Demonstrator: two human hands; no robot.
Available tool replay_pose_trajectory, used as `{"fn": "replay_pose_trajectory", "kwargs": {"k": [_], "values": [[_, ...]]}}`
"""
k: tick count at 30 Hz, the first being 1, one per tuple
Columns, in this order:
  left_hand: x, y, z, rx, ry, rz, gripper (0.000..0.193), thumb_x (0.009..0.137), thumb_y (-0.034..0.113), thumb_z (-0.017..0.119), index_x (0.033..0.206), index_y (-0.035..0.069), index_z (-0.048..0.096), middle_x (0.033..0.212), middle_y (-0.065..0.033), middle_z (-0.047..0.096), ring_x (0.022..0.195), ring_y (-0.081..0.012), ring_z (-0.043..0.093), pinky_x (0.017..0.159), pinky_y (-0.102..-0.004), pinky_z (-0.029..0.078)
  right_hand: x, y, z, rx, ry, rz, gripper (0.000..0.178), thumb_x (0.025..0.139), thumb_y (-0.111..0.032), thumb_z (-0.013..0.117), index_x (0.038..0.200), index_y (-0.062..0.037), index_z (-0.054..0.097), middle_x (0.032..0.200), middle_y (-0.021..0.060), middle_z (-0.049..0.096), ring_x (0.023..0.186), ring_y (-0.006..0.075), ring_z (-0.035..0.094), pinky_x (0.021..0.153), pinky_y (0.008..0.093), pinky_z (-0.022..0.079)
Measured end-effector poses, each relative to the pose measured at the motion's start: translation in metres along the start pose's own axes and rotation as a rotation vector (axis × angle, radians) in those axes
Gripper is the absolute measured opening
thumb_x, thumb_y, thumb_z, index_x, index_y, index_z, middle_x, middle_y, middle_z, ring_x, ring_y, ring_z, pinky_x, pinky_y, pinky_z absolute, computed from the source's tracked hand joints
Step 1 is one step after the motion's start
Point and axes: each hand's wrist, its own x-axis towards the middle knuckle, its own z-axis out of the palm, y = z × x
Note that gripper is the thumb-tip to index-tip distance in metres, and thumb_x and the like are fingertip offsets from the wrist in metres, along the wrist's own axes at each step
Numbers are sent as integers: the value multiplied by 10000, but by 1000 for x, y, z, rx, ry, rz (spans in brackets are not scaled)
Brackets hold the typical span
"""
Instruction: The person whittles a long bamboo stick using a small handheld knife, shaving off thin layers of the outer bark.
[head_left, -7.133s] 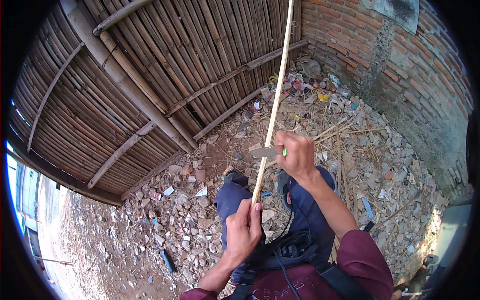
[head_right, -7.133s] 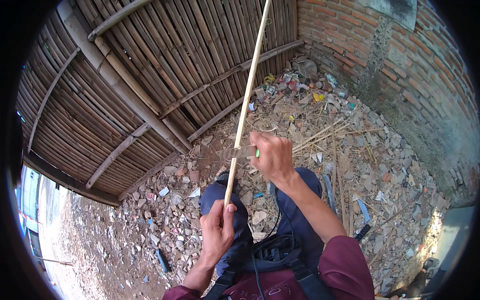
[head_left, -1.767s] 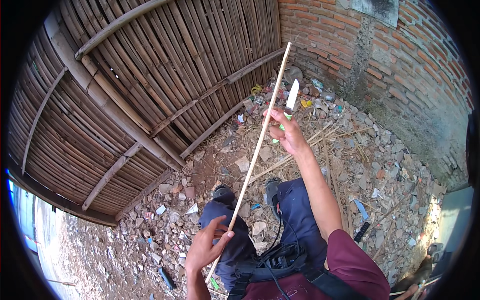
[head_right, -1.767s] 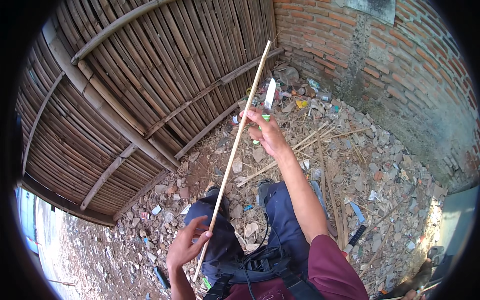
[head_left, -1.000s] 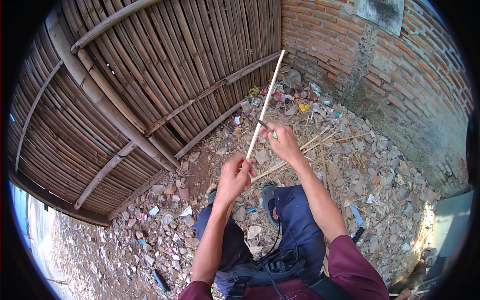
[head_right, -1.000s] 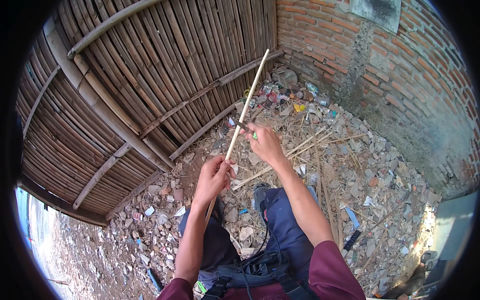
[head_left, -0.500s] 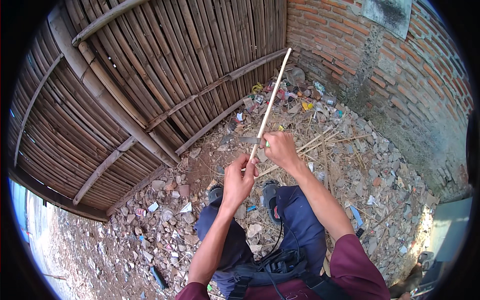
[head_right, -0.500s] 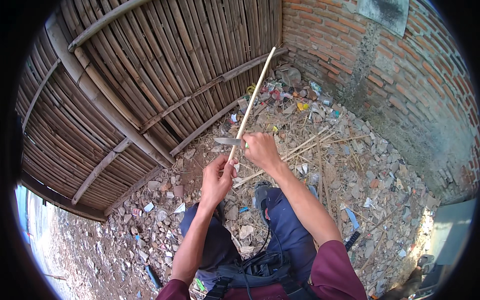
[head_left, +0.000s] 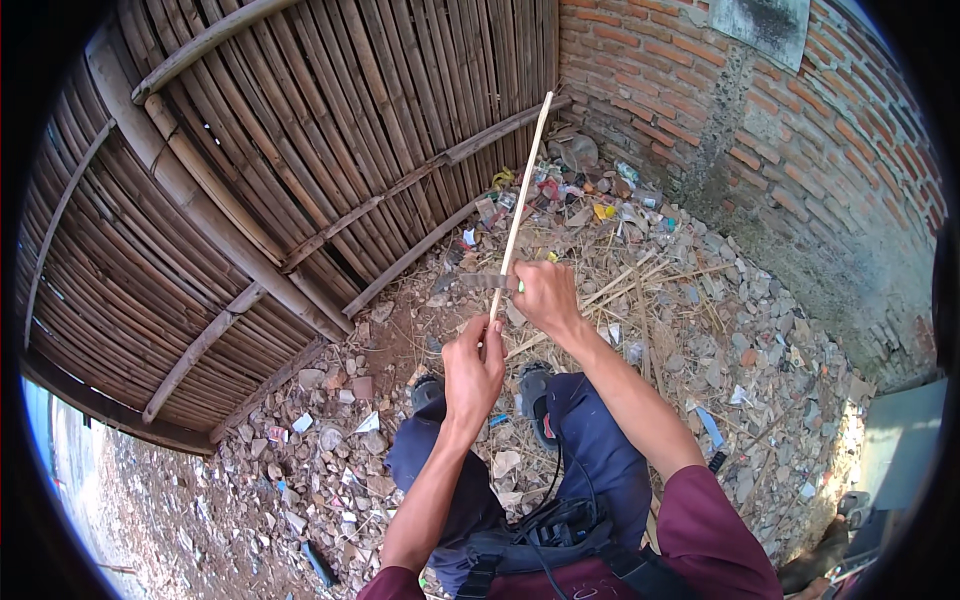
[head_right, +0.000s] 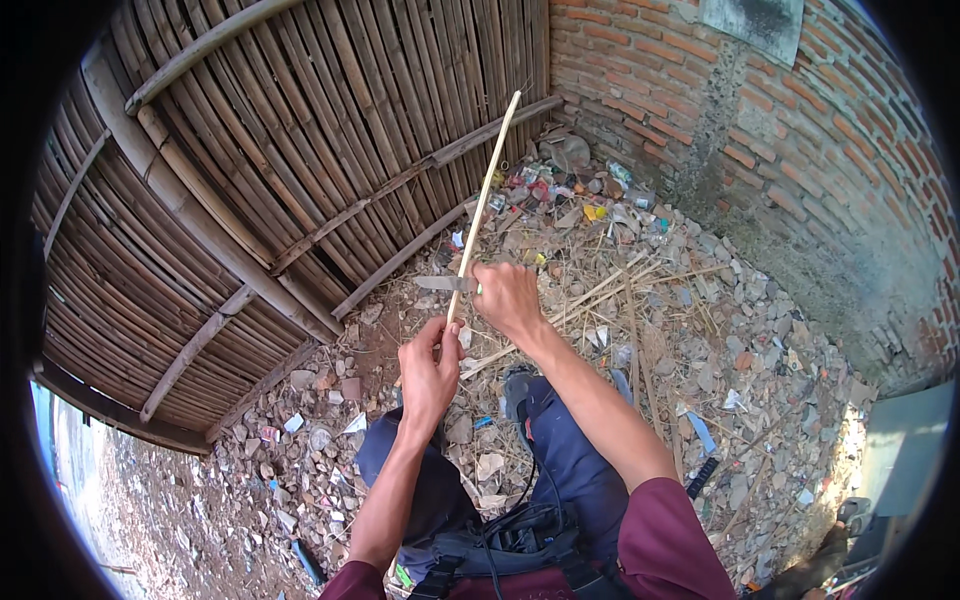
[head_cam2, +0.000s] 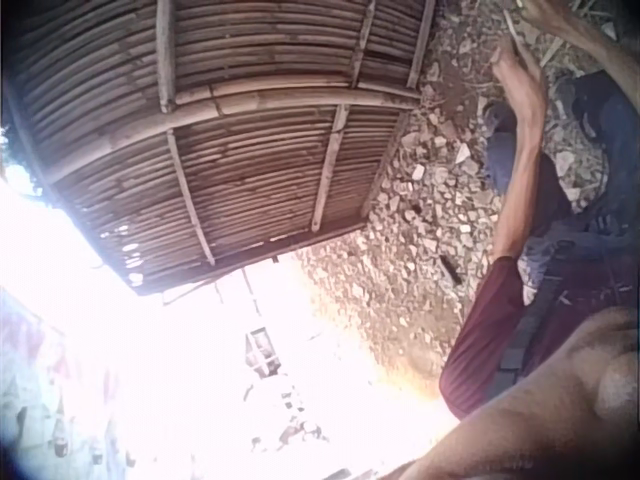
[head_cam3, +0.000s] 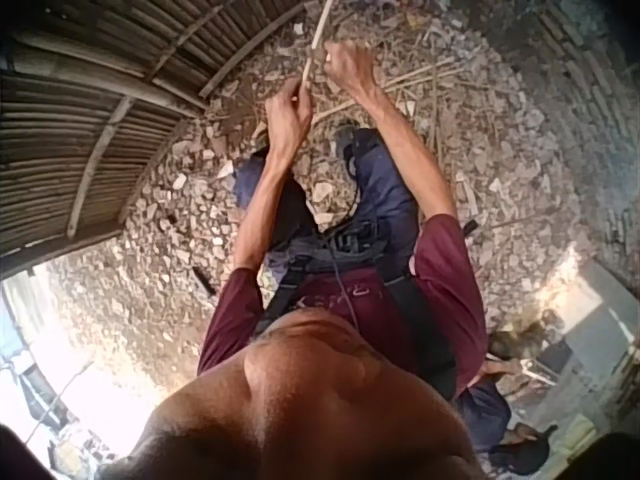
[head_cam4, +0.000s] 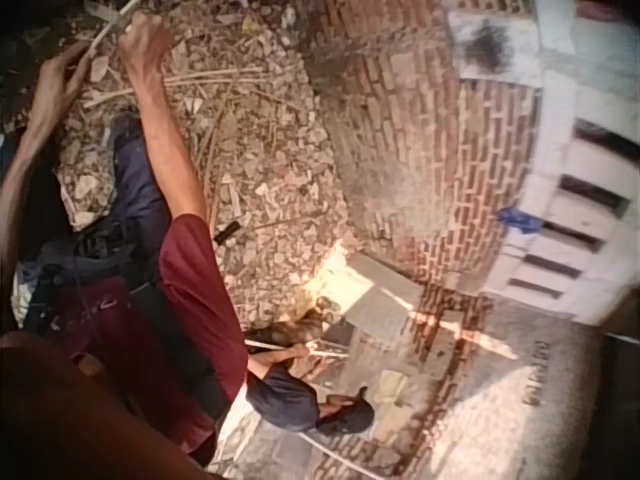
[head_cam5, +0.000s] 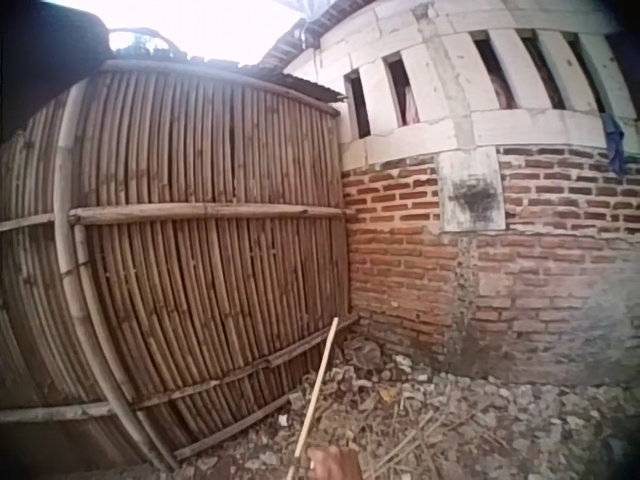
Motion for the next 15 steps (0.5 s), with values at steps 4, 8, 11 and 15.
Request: {"fn": "replay_pose_trajectory", "kwargs": {"k": [4, 8, 11, 15], "values": [[-3, 5, -3, 24, 4, -11, 239, 1096, 168, 604, 1131, -17, 752, 640, -51, 639, 537, -83, 574, 508, -307, 434, 1, -4, 3, -10, 45, 31, 76, 783, -40, 683, 836, -46, 737, 697, 182, 725, 614, 366, 722, 578, 465, 544], [-12, 0, -4, 37, 28, 52, 222, 1094, 158, 607, 1113, -19, 740, 633, -53, 633, 525, -86, 569, 500, -319, 430, 5, 0, 5, 4, 81, 91, 77, 810, -29, 680, 845, -58, 741, 685, 152, 726, 573, 326, 711, 539, 453, 521], [-22, 9, -8, 34, 36, 36, 203, 1091, 140, 607, 1083, -23, 728, 627, -64, 628, 519, -94, 566, 502, -327, 430, 6, 1, 5, -5, 90, 85, 77, 823, -32, 684, 854, -66, 745, 668, 146, 719, 547, 304, 699, 517, 446, 506], [-31, 16, -15, 37, 41, 8, 129, 1062, 58, 611, 1070, -45, 688, 647, -205, 614, 523, -301, 628, 535, -415, 459, 4, -1, 8, -27, 138, 22, 77, 850, -33, 683, 860, -65, 753, 611, 148, 684, 483, 291, 651, 471, 435, 463]]}}
